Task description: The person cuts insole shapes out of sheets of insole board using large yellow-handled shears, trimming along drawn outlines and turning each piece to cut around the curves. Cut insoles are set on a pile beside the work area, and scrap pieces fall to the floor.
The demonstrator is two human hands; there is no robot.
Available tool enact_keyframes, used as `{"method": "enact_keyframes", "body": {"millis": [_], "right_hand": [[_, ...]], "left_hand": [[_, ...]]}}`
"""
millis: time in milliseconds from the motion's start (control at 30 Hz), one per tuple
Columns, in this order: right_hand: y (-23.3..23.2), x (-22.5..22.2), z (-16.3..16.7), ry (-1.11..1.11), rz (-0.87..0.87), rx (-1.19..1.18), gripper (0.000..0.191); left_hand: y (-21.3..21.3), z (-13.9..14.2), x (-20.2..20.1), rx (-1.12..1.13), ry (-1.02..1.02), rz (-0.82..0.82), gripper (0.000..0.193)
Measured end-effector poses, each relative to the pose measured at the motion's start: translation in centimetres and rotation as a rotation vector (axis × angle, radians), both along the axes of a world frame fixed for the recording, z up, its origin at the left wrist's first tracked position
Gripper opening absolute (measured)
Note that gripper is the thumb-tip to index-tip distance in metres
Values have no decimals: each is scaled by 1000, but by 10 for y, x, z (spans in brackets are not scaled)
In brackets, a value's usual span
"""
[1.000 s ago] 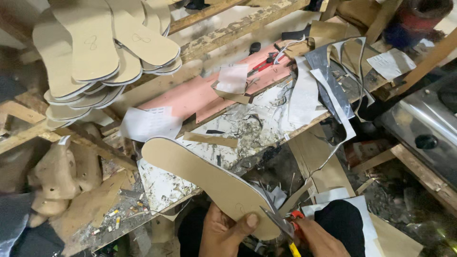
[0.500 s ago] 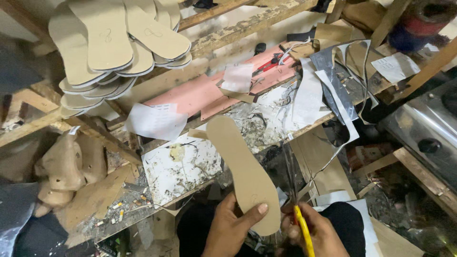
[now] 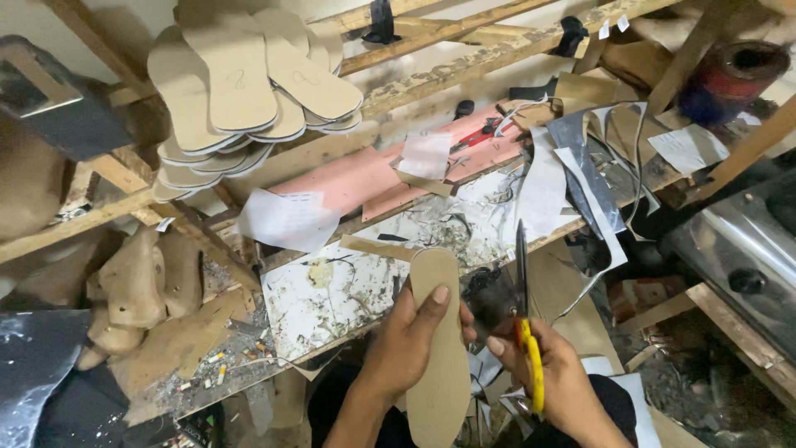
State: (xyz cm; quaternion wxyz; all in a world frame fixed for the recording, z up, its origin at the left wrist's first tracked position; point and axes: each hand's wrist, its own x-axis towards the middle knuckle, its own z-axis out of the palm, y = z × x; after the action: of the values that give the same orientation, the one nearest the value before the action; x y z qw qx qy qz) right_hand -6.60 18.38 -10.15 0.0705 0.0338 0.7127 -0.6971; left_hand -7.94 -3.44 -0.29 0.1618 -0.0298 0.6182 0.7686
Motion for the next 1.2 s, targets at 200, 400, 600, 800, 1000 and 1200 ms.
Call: {"method": "enact_keyframes", "body": {"millis": [200, 400, 600, 800, 1000, 1200], "right_hand": [[-4, -5, 42, 181, 39, 667, 44], [-11, 3, 61, 135, 121, 468, 77], [-10, 13, 67, 453, 180, 662, 96], [-16, 18, 63, 314, 184, 750, 71], [-4, 17, 56, 329, 158, 831, 61], [8, 10, 46, 97, 62, 847, 47]], "left_hand": [[9, 6, 7, 91, 79, -15, 41], [0, -9, 0, -132, 184, 195, 35], [10, -44, 6, 325, 233, 113, 32], [6, -63, 11, 431, 176, 36, 32], [-4, -37, 10, 118, 241, 60, 36], [-28, 20, 3, -346, 434, 366, 30]]}}
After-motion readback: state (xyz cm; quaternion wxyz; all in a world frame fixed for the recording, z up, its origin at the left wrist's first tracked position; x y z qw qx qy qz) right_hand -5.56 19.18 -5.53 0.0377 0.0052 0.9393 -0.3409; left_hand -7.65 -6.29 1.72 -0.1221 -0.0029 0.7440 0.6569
